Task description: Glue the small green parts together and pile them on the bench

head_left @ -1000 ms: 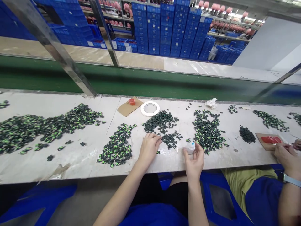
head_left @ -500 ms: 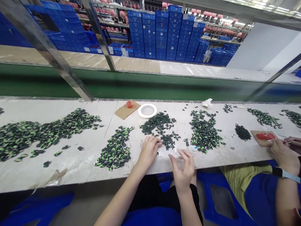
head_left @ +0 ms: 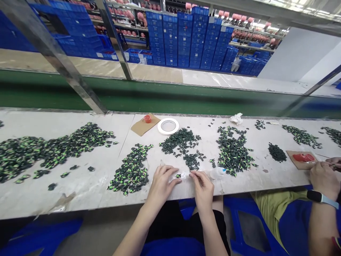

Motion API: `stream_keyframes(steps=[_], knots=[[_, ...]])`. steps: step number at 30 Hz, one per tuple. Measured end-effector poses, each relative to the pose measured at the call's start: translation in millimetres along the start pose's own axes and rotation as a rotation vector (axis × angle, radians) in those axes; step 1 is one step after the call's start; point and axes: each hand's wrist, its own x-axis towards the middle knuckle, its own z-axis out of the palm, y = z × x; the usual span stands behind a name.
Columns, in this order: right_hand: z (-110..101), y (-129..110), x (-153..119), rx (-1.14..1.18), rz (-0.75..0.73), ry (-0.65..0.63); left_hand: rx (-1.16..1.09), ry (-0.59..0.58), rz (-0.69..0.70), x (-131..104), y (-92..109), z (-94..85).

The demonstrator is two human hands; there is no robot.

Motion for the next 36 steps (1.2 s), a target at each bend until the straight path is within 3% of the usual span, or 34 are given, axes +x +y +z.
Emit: stream_keyframes(steps=[5,13,18,22,24,31,36], knots=[[6.8,1.8,-3.0,0.007,0.070,-0.057,0.028,0.010,0.040,-2.3,-5.8,5.9],[11.3,-0.2,-5.7,0.091,0.166,-0.109,-0.200,-0.041,-0.048,-2.5,7.8,5.7],[6.9,-4.8,-2.6,0.248,0.225,-0.144,-0.207,-0.024,0.056,-1.4,17.1,-0.1],[3.7,-8.5,-1.0,0.303,0.132,-0.089,-0.210,-0.067,0.206,3.2,26.6,-10.0],[2.3,-10.9,-0.9,0.296,0.046,-0.033,-0.241,-0.088,0.218,3.9,30.8,-14.0],[-5.2,-18.1,-1.9,0.177,-0.203,-0.001,-0.433,-0.069,-0.111,-2.9,43.5,-13.6],[-12.2,-19.2,-1.3,0.101,-0.265,-0.043,-0.445,-0.076,-0.118,-3.4,52.4,-15.8]])
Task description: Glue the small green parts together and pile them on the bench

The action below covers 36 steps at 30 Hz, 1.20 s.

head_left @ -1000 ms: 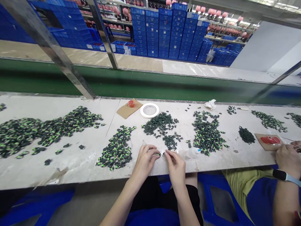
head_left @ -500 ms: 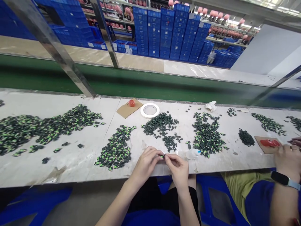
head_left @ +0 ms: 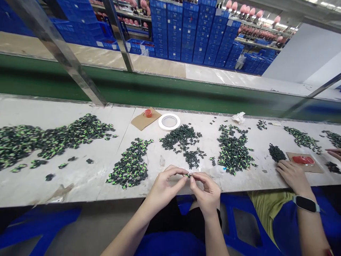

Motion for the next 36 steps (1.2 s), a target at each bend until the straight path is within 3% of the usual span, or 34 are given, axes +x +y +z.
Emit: stream_keyframes(steps=[9,15,20,25,30,33,36], knots=[[-13.2,-6.4,8.7,-0.006,0.000,-0.154,0.136,-0.051,0.118,-3.7,12.1,-3.2],[-10.5,-3.5,14.5,-0.003,0.058,-0.214,0.249,0.033,0.178,-10.3,15.4,1.1],[-9.6,0.3,11.8,-0.025,0.063,-0.234,0.222,0.035,0.112,-9.6,8.6,2.9],[-19.4,-9.7,9.8,-0.169,-0.088,-0.229,0.077,-0.038,-0.012,-6.7,5.4,5.0],[-34.8,-23.9,12.2,-0.218,-0.196,-0.270,-0.065,-0.205,-0.007,-7.2,17.4,4.4],[-48.0,-22.4,16.3,-0.287,-0.263,-0.192,0.011,-0.213,-0.003,-3.7,17.6,-7.4],[-66.4,-11.6,31.1,-0.363,-0.313,0.083,0.260,-0.080,0.009,9.1,6.7,-34.9]])
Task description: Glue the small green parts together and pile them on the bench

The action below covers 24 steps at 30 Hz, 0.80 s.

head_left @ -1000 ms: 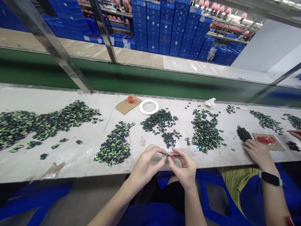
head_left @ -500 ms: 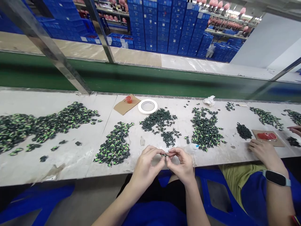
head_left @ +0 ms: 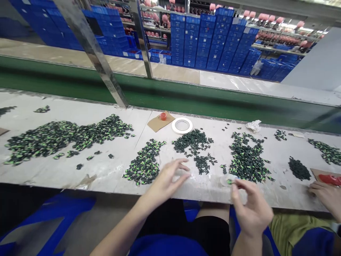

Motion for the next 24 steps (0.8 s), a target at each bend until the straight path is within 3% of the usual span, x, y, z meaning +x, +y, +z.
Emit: stream_keyframes(steps=[3,5,8,11,14,17,21,24], knots=[[-9.4,24.8,19.3,-0.145,0.074,0.224,0.371,0.178,-0.035,21.8,-23.2,-32.1],[-13.4,36.7,30.4,-0.230,0.158,0.182,0.578,0.215,-0.032,41.4,-35.4,-50.2],[-15.9,43.5,31.3,-0.258,0.231,0.135,0.806,0.106,-0.035,70.7,-46.4,-64.9],[-15.4,43.8,10.0,-0.100,0.296,0.109,0.949,-0.034,-0.048,90.4,-54.1,-66.1],[-10.9,45.8,-19.9,-0.013,0.366,-0.008,0.990,-0.054,-0.052,97.3,-62.9,-62.3],[-2.8,51.0,-40.8,-0.119,0.371,-0.111,1.006,-0.054,-0.044,97.5,-70.8,-60.0],[7.0,55.3,-47.0,-0.196,0.324,-0.153,1.001,-0.050,-0.046,99.2,-74.9,-59.4],[13.6,48.1,-45.1,-0.065,0.435,-0.102,0.982,-0.050,-0.052,100.4,-72.6,-59.7]])
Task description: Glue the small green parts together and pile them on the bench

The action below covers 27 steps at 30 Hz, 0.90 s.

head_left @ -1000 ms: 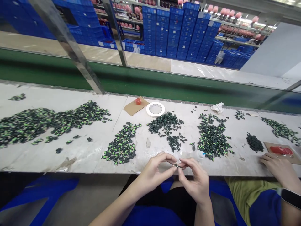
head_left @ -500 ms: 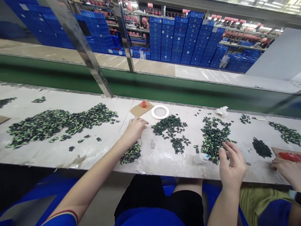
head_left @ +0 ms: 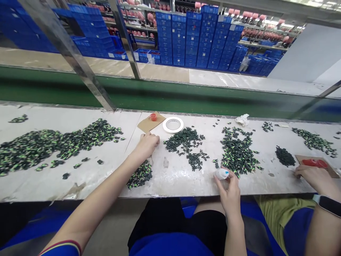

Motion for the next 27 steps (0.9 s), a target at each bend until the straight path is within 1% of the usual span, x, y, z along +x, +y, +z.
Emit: stream_keyframes(steps=[3,5,6,9,11,13,15,16,18,20,21,23,27], knots=[[6.1,-12.6,-4.7,0.219,0.149,0.095,-0.022,0.026,-0.005,-7.3,5.0,-4.8],[8.6,-18.2,-7.6,0.316,0.220,0.140,-0.096,0.058,0.036,-19.4,12.7,-8.1],[9.0,-19.4,-8.6,0.349,0.246,0.159,-0.162,0.069,0.078,-27.5,18.4,-9.4],[7.5,-17.4,-9.0,0.397,0.290,0.236,-0.436,0.050,0.263,-54.9,41.8,-9.0],[5.9,-14.2,-7.7,0.407,0.298,0.291,-0.613,-0.002,0.322,-70.8,60.5,-3.5],[5.9,-12.9,-5.9,0.459,0.304,0.328,-0.731,-0.022,0.304,-81.8,78.6,6.7],[8.2,-14.5,-4.0,0.563,0.316,0.368,-0.753,-0.001,0.235,-88.2,94.0,19.4],[10.1,-16.3,-3.3,0.618,0.322,0.393,-0.724,0.045,0.181,-90.4,100.1,25.8],[15.1,-20.7,-2.7,0.701,0.334,0.426,-0.613,0.190,0.048,-94.1,108.8,36.8],[20.6,-25.1,-3.6,0.724,0.356,0.400,-0.492,0.331,-0.063,-97.6,112.1,44.0],[23.3,-27.1,-4.5,0.714,0.369,0.371,-0.450,0.373,-0.094,-99.2,111.7,46.1],[28.4,-31.1,-6.7,0.659,0.389,0.307,-0.431,0.383,-0.090,-101.7,107.7,48.4],[37.9,-40.8,-10.8,0.495,0.359,0.210,-0.560,0.269,0.011,-101.8,96.2,48.9]])
